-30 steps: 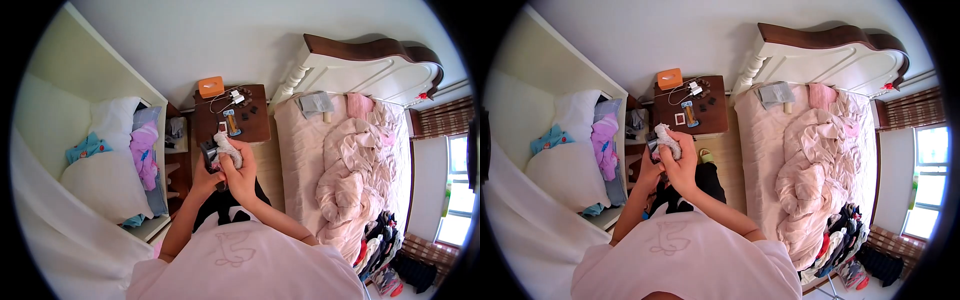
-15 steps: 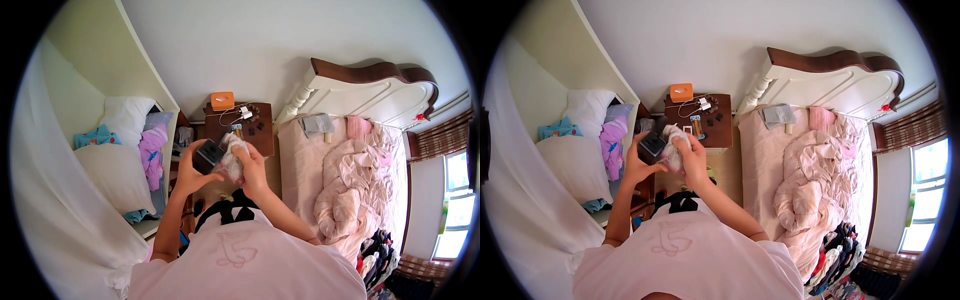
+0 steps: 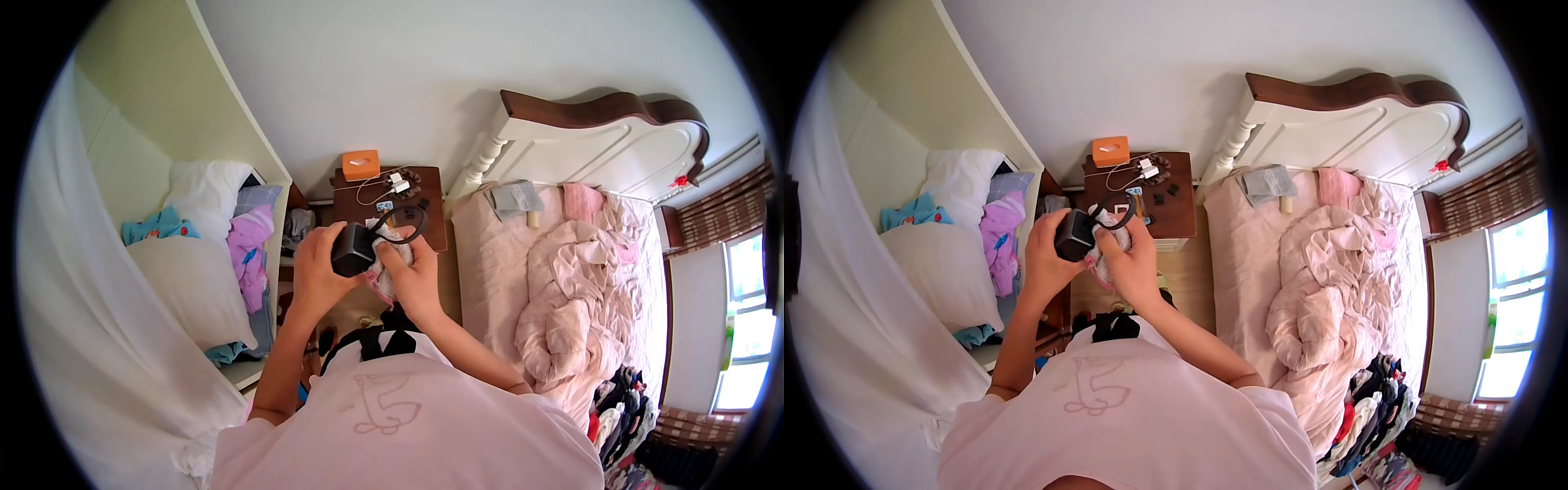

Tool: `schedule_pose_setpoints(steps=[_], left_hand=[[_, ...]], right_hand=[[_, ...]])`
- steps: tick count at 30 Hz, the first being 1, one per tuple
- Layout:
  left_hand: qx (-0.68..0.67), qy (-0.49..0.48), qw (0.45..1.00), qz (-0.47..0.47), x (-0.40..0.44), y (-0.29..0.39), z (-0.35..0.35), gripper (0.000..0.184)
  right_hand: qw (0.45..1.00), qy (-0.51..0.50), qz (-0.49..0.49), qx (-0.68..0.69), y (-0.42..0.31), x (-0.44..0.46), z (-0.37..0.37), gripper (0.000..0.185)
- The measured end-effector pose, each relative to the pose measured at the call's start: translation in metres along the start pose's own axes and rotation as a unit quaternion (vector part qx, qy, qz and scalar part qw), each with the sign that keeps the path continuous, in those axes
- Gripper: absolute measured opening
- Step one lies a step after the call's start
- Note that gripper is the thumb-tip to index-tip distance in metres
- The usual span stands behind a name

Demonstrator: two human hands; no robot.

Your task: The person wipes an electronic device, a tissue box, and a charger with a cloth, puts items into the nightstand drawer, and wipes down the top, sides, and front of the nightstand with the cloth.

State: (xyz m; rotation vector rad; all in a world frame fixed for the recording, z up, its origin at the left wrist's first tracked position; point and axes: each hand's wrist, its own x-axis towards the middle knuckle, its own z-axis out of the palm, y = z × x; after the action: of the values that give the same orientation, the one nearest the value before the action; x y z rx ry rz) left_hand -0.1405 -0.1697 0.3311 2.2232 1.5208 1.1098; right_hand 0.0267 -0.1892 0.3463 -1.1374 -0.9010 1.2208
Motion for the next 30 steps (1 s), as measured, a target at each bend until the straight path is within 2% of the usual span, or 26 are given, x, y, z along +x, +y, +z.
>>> schedule_pose_setpoints(steps=[1,4,6,7,8,11,13,15,17,20,24,26,27,30], left_hand=[[0.015,0.002,1.0,0.015,-0.001,0.0,0.002,0.086],[-0.005,-0.018,0.999,0.036,-0.005,0.003,-0.002,0.084],[-0.156,-0.081,0.984,-0.028,-0.008,0.01,-0.009,0.085],[-0.229,-0.109,0.965,-0.06,-0.008,0.012,-0.012,0.086],[-0.231,-0.134,0.962,-0.056,-0.006,0.011,-0.014,0.088],[-0.252,-0.197,0.947,-0.034,-0.004,0.005,-0.017,0.093],[-0.285,-0.208,0.936,0.003,-0.003,0.001,-0.015,0.096],[-0.336,-0.245,0.91,-0.006,-0.002,0.0,-0.017,0.097],[-0.367,-0.282,0.886,-0.038,-0.007,-0.004,-0.017,0.097],[-0.376,-0.32,0.869,-0.034,-0.005,-0.007,-0.016,0.094],[-0.41,-0.256,0.874,-0.055,-0.007,-0.004,-0.014,0.082],[-0.423,-0.197,0.881,-0.08,-0.013,-0.007,-0.011,0.083],[-0.4,-0.269,0.866,-0.136,-0.007,-0.006,-0.019,0.086],[-0.384,-0.202,0.893,-0.12,-0.002,-0.006,-0.016,0.088]], right_hand=[[1.0,0.004,-0.008,0.024,0.0,0.002,0.001,0.02],[0.999,-0.002,0.007,-0.033,0.016,0.022,-0.016,0.015],[0.994,-0.025,0.062,0.081,0.015,0.038,-0.03,0.013],[0.99,-0.06,0.064,0.113,0.004,0.043,-0.035,0.016],[0.982,-0.096,0.07,0.144,-0.01,0.045,-0.038,0.019],[0.953,-0.292,0.013,0.081,-0.032,0.056,-0.041,0.024],[0.923,-0.379,0.04,0.056,-0.035,0.057,-0.033,0.027],[0.895,-0.441,0.049,0.043,-0.035,0.061,-0.03,0.028],[0.887,-0.458,0.058,0.017,-0.032,0.065,-0.029,0.027],[0.874,-0.48,0.058,-0.041,-0.036,0.07,-0.025,0.026],[0.854,-0.506,0.037,-0.117,-0.053,0.075,-0.016,0.024],[0.889,-0.45,0.022,-0.084,-0.046,0.07,-0.01,0.02],[0.904,-0.422,0.014,-0.069,-0.044,0.069,-0.008,0.018],[0.924,-0.336,-0.118,-0.138,-0.042,0.072,-0.016,0.02]])
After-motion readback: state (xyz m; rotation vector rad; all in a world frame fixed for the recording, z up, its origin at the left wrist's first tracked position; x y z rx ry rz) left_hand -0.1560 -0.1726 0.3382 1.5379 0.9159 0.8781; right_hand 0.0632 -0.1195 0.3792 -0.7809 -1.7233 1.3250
